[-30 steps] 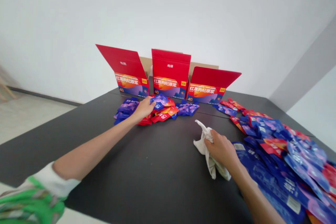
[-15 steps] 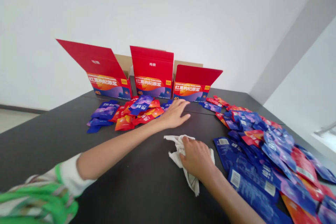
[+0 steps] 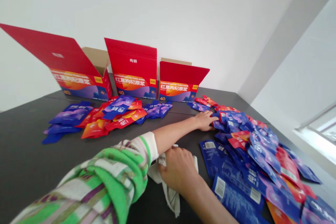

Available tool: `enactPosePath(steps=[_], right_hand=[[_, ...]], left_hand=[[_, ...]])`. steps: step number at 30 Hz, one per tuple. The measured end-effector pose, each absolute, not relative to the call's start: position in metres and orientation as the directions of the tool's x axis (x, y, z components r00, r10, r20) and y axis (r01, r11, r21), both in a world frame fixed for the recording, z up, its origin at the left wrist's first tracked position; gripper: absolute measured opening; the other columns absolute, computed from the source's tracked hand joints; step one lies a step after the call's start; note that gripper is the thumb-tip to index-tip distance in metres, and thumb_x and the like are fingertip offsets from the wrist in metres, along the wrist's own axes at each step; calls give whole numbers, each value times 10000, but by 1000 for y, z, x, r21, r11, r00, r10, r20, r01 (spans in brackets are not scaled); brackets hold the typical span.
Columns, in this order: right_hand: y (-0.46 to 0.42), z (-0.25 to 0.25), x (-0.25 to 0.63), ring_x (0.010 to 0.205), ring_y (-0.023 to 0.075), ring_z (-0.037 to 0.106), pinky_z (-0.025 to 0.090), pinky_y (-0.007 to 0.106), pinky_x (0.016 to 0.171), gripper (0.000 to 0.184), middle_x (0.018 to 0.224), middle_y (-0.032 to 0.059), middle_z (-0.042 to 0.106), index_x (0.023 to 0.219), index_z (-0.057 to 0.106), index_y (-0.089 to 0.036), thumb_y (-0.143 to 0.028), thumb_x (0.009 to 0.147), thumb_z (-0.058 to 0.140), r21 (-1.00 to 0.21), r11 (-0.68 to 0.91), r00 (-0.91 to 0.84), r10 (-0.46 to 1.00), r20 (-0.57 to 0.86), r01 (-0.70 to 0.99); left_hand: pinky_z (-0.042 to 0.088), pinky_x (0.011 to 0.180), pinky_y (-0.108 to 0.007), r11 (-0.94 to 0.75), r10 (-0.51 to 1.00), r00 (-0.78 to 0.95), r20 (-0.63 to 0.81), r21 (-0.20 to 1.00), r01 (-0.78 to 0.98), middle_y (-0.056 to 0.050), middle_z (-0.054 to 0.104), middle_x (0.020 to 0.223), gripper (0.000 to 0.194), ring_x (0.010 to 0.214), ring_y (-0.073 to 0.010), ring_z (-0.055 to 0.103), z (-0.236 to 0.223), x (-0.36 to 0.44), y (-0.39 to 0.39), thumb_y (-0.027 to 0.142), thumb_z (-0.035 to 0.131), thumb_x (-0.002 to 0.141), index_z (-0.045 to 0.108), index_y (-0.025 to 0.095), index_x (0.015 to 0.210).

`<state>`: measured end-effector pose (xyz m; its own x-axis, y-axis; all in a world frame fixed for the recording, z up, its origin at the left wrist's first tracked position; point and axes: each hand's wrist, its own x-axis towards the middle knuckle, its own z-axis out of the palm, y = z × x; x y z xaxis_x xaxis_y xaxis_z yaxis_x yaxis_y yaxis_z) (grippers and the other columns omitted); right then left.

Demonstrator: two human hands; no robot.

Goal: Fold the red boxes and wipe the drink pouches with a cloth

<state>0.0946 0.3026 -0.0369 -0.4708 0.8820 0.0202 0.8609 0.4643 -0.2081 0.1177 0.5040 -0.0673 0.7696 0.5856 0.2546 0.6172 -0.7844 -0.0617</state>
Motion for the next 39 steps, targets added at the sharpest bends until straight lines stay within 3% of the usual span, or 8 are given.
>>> enactPosePath(steps=[8,14,20,27,29,32,36,39], right_hand=[[305,-37,97,879,265,621,431,354,754,347,947,106,660,1038,553,-173,-336,737,496,-218,473,-483,876,10,854],[306,-33,101,867,278,624,425,360,714,340,939,114,660,1054,537,-194,-343,758,459,-174,433,-445,895,-33,884],[311,-28,112,838,284,624,409,347,678,303,900,119,654,1028,528,-190,-339,788,419,-145,297,-300,954,1,944],[320,-26,114,937,247,580,377,299,715,375,966,106,620,1085,464,-165,-449,869,349,-311,229,-211,973,89,922],[319,-29,112,1001,231,547,366,279,763,435,1044,105,592,1108,461,-153,-490,836,422,-365,339,-346,937,47,867],[316,-36,109,1100,256,474,340,297,835,527,1138,110,544,1134,467,-162,-513,748,539,-312,427,-452,892,-7,848],[318,-38,110,1000,238,537,349,281,773,345,1027,93,593,1077,477,-169,-377,802,475,-273,337,-348,937,11,901],[317,-32,104,858,196,579,355,242,680,234,905,59,620,983,488,-175,-335,823,432,-401,287,-307,952,15,870]], left_hand=[[340,948,-396,-814,457,821,343,-210,541,-120,586,1118,251,1117,-239,469,-55,95,482,205,451,849,595,151,1047],[350,985,-365,-810,398,814,423,-254,528,-111,628,1077,276,1087,-202,513,-16,46,443,146,379,881,611,133,1031],[398,996,-362,-707,564,600,567,-44,706,-87,600,1149,276,1106,-189,526,-1,-72,360,247,392,898,602,162,1056],[331,1058,-369,-778,623,735,268,114,618,-69,574,1185,248,1152,-197,487,-37,-122,272,203,455,847,597,227,1048],[304,1066,-389,-731,682,695,227,184,657,-71,491,1296,363,1216,-227,424,-40,-119,264,323,545,811,535,244,1165],[281,1058,-428,-620,783,601,161,277,734,-80,328,1425,777,1295,-291,307,-38,-120,265,551,647,672,358,279,1340],[300,1028,-390,-601,789,601,126,357,715,-88,436,1332,827,1233,-279,382,-39,-127,272,565,661,651,341,265,1353],[356,967,-375,-531,842,518,154,412,741,-84,513,1195,889,1118,-266,466,-46,-125,274,568,711,575,363,223,1317]])
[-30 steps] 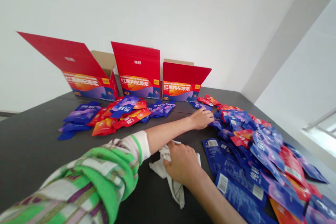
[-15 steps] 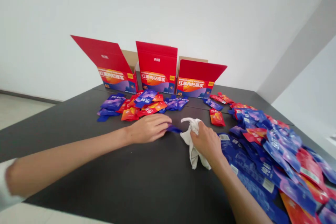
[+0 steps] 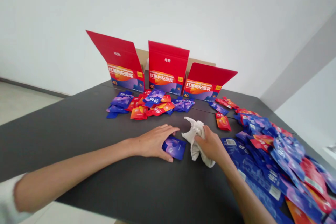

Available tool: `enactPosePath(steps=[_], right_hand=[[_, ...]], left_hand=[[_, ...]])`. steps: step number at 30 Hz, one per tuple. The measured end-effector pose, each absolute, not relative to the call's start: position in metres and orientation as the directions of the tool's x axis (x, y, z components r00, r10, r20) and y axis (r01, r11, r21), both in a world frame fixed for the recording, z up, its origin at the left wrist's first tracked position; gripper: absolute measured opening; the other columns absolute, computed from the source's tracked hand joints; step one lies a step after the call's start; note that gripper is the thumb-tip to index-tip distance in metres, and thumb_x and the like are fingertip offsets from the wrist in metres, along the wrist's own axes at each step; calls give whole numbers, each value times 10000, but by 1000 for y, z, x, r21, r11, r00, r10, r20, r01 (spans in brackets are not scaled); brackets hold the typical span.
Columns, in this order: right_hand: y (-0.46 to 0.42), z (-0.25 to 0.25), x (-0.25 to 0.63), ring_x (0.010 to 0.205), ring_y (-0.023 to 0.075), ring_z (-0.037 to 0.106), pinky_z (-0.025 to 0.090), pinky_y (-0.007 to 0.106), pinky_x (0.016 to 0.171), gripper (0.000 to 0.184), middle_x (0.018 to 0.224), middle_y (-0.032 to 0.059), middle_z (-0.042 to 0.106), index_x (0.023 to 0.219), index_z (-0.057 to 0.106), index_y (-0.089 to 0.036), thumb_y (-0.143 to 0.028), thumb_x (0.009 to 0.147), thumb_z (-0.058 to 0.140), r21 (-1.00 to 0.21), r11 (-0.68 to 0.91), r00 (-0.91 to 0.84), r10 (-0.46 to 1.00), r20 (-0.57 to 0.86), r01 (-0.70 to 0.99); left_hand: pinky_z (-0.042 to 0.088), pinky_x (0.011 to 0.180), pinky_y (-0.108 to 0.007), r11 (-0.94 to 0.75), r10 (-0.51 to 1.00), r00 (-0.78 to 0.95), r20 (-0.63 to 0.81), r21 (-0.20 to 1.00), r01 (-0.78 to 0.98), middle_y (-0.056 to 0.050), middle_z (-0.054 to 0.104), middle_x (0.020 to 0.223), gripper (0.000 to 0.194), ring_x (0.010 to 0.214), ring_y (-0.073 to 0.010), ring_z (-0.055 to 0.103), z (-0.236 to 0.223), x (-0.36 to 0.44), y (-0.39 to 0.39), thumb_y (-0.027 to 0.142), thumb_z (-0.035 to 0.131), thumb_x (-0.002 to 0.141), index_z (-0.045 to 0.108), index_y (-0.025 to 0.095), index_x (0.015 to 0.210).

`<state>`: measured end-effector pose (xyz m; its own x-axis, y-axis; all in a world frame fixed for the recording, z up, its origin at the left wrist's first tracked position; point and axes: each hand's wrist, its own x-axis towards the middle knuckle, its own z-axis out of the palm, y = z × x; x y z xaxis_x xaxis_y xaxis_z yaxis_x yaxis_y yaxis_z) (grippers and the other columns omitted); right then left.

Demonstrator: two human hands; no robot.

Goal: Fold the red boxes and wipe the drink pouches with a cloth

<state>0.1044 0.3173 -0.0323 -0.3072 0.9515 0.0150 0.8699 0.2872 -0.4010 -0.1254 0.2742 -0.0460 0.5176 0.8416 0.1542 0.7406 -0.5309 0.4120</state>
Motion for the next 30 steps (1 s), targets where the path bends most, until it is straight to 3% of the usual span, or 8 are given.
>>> enactPosePath(steps=[2,4,8,12,16,21,27,30], right_hand=[[308,-30,93,810,172,579,356,225,648,222,875,40,623,957,485,-183,-353,829,419,-511,335,-360,931,54,791],[294,-31,77,792,166,578,358,223,640,240,872,31,623,964,480,-194,-380,820,429,-536,412,-429,898,100,737],[275,-37,52,820,198,584,355,252,650,278,907,40,625,993,489,-215,-387,776,472,-332,450,-441,891,106,829],[286,-36,52,803,223,604,360,270,631,263,880,71,640,964,505,-196,-387,807,416,-167,324,-321,946,43,931],[300,-33,62,810,245,614,373,288,624,292,877,83,643,989,503,-188,-400,821,392,-141,287,-289,957,10,947],[296,-35,63,786,226,613,360,267,606,286,852,76,641,970,496,-187,-410,828,387,-145,265,-262,964,38,953],[280,-40,45,805,202,595,360,260,646,262,889,47,629,978,473,-205,-393,797,454,-170,536,-524,844,112,827],[287,-38,48,830,213,590,360,271,664,241,919,72,626,979,477,-195,-352,797,456,-92,442,-429,893,137,892]], left_hand=[[372,942,-384,-466,882,437,173,447,763,-84,514,1167,906,1085,-274,474,-52,-121,274,577,735,519,391,206,1270],[363,946,-388,-465,884,424,200,474,748,-81,509,1171,812,1087,-276,466,-56,-115,274,546,735,538,431,212,1213],[359,945,-377,-488,868,453,203,517,703,-67,523,1141,583,1071,-261,468,-59,-109,273,458,695,633,482,224,1123],[400,899,-371,-366,926,343,156,594,717,-87,492,1165,790,1058,-264,478,-58,-113,271,488,727,564,392,194,1216],[401,893,-346,-331,935,335,112,610,720,-76,496,1153,893,1052,-255,499,-53,-125,265,485,744,527,339,206,1272],[432,735,-291,-230,965,263,19,550,803,-19,565,986,731,885,-224,574,-47,-133,263,532,708,552,423,231,1153],[415,783,-288,-344,928,364,84,571,745,-25,575,1016,507,938,-226,562,-49,-130,266,413,706,618,489,211,1030],[415,760,-292,-314,939,335,74,578,753,-22,578,971,595,892,-220,559,-50,-130,265,430,718,602,458,205,1087]])
